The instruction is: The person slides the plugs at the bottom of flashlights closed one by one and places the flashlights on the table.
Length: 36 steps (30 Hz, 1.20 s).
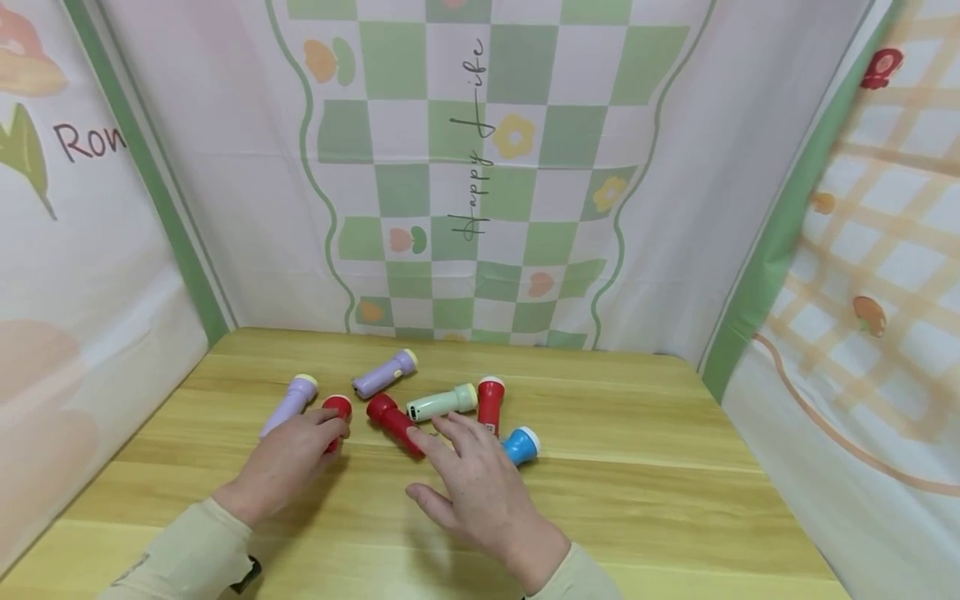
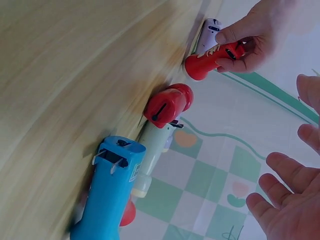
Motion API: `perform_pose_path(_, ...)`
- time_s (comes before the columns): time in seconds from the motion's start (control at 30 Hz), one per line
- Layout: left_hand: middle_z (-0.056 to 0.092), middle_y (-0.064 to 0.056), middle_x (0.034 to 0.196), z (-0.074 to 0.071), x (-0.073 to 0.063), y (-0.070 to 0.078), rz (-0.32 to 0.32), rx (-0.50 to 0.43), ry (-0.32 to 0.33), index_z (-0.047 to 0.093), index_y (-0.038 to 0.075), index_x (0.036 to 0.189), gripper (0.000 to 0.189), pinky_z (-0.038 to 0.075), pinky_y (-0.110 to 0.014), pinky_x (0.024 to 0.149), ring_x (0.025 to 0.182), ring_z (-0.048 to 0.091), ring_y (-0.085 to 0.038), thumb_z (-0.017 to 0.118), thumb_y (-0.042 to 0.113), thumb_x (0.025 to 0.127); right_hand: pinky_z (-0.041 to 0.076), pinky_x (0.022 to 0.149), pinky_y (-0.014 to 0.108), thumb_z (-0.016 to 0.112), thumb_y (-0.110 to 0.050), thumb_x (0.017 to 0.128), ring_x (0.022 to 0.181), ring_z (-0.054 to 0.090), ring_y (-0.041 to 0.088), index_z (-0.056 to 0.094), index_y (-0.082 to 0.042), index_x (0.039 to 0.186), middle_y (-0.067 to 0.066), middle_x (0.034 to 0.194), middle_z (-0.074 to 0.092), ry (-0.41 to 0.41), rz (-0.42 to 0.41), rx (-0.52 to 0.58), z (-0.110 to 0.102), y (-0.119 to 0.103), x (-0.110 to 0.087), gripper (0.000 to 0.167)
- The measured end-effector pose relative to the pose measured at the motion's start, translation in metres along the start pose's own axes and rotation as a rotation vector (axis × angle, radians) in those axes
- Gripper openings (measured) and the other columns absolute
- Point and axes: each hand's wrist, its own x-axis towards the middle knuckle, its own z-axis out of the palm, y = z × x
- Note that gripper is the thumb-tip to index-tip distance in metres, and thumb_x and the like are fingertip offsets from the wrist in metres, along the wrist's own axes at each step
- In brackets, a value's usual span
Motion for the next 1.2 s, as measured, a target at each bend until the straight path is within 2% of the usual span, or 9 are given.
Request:
perform_pose_path(0.23, 0.069, -0.007, 0.093, 0.001, -0.001, -0.002, 0.026, 0.056, 0.005, 0.07, 0.01, 0.088, 0.021, 0.058, -0.037, 0.07, 0.078, 0.067, -0.021, 0.086, 0.001, 0.077, 0.053, 0.105, 0.054, 0.077, -0.044, 0.092, 0.129, 0.061, 0.037, 0.058, -0.017, 0.145, 0.016, 0.139, 0.064, -0.01, 0.002, 0.004, -0.001, -0.002, 0.001, 0.062)
perform_pose_path(0.47, 0.069, -0.014, 0.097, 0.003, -0.003, -0.004, -0.018, 0.079, -0.069, 0.068, 0.008, 0.086, 0.015, 0.059, -0.039, 0.069, 0.078, 0.067, -0.025, 0.077, -0.003, 0.083, 0.053, 0.106, 0.054, 0.075, -0.045, 0.094, 0.13, 0.06, 0.035, 0.058, -0.017, 0.146, 0.015, 0.139, 0.065, -0.009, 0.005, 0.001, 0.0, -0.003, 0.0, 0.061)
perform_pose_path(0.63, 0.068, -0.015, 0.096, 0.005, -0.002, -0.007, 0.008, 0.112, -0.087, 0.065, 0.007, 0.085, 0.018, 0.059, -0.038, 0.068, 0.077, 0.067, -0.025, 0.075, -0.008, 0.084, 0.05, 0.109, 0.053, 0.072, -0.048, 0.096, 0.13, 0.06, 0.035, 0.059, -0.017, 0.145, 0.015, 0.139, 0.064, -0.017, 0.005, 0.0, 0.001, -0.003, -0.001, 0.06)
perform_pose_path(0.97, 0.067, -0.016, 0.093, 0.012, -0.001, -0.016, 0.077, 0.177, -0.056, 0.067, 0.003, 0.085, 0.014, 0.06, -0.04, 0.068, 0.078, 0.068, -0.028, 0.075, -0.008, 0.083, 0.048, 0.112, 0.053, 0.069, -0.05, 0.098, 0.131, 0.06, 0.037, 0.059, -0.017, 0.145, 0.015, 0.141, 0.063, -0.043, 0.019, 0.012, 0.001, -0.002, -0.001, 0.058)
perform_pose_path(1.2, 0.066, -0.016, 0.09, 0.015, 0.0, -0.022, 0.112, 0.2, -0.015, 0.067, 0.002, 0.082, 0.017, 0.06, -0.039, 0.068, 0.077, 0.067, -0.027, 0.077, -0.01, 0.079, 0.051, 0.108, 0.054, 0.069, -0.048, 0.098, 0.128, 0.061, 0.038, 0.059, -0.016, 0.144, 0.016, 0.139, 0.064, -0.022, -0.007, 0.01, 0.003, 0.0, 0.0, 0.057)
